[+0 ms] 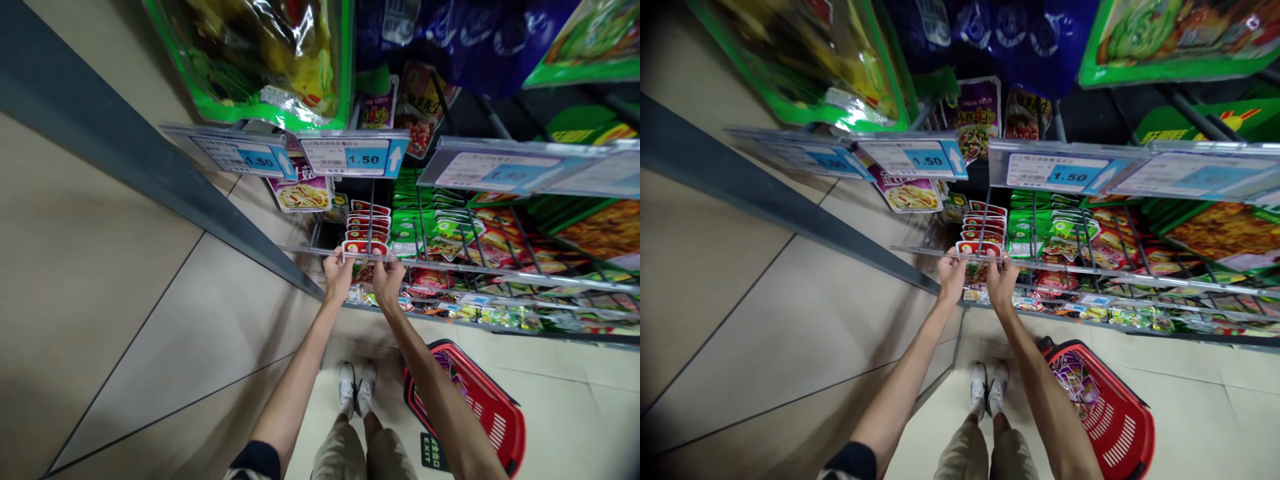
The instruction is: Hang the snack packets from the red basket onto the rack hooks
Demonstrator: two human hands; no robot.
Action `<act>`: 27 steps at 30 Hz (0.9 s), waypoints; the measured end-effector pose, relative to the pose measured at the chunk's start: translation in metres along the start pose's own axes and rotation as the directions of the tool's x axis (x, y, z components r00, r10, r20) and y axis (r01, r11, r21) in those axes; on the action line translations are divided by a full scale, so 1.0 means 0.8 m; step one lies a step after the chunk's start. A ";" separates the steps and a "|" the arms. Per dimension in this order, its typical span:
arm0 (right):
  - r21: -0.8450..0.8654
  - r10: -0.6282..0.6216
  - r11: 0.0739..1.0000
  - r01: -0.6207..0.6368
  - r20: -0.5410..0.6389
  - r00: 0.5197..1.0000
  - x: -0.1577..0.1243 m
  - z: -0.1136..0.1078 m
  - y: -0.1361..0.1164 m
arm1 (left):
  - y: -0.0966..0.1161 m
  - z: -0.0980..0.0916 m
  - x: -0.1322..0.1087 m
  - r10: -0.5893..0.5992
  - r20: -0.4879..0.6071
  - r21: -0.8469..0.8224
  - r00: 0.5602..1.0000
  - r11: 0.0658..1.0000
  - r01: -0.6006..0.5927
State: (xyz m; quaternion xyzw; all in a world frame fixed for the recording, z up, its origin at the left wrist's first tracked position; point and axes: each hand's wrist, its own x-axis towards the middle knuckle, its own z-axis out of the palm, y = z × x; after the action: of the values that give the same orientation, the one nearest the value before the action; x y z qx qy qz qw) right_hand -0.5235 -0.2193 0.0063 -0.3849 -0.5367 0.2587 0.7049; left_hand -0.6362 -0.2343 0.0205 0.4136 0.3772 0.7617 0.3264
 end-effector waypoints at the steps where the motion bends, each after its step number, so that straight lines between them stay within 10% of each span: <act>1: 0.027 -0.001 1.000 0.001 0.001 1.000 0.004 0.004 -0.002 | 0.001 0.002 0.002 -0.001 0.008 0.009 1.000 1.000 0.001; 8: 0.085 -0.015 0.996 0.012 0.038 0.999 0.023 0.014 -0.003 | 0.005 0.010 0.020 0.030 0.031 0.047 0.999 0.998 -0.032; 15: -0.138 -0.059 0.989 0.054 -0.034 0.998 -0.052 -0.046 0.009 | -0.018 -0.024 -0.038 -0.053 -0.196 -0.055 0.979 0.998 0.043; 20: 0.281 0.198 0.939 -0.198 0.027 0.980 -0.075 -0.040 -0.028 | 0.003 -0.011 -0.071 -0.119 -0.064 -0.258 0.991 0.961 0.099; 27: 0.499 0.287 0.844 -0.196 -0.110 0.952 -0.068 -0.021 -0.055 | 0.028 0.002 -0.075 -0.149 -0.137 -0.349 0.979 0.932 0.093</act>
State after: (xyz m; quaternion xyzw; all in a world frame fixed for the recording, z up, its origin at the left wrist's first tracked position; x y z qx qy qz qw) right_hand -0.5251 -0.2911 0.0103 -0.2834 -0.3362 0.4352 0.7856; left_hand -0.6125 -0.2939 0.0171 0.2637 0.2896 0.8248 0.4078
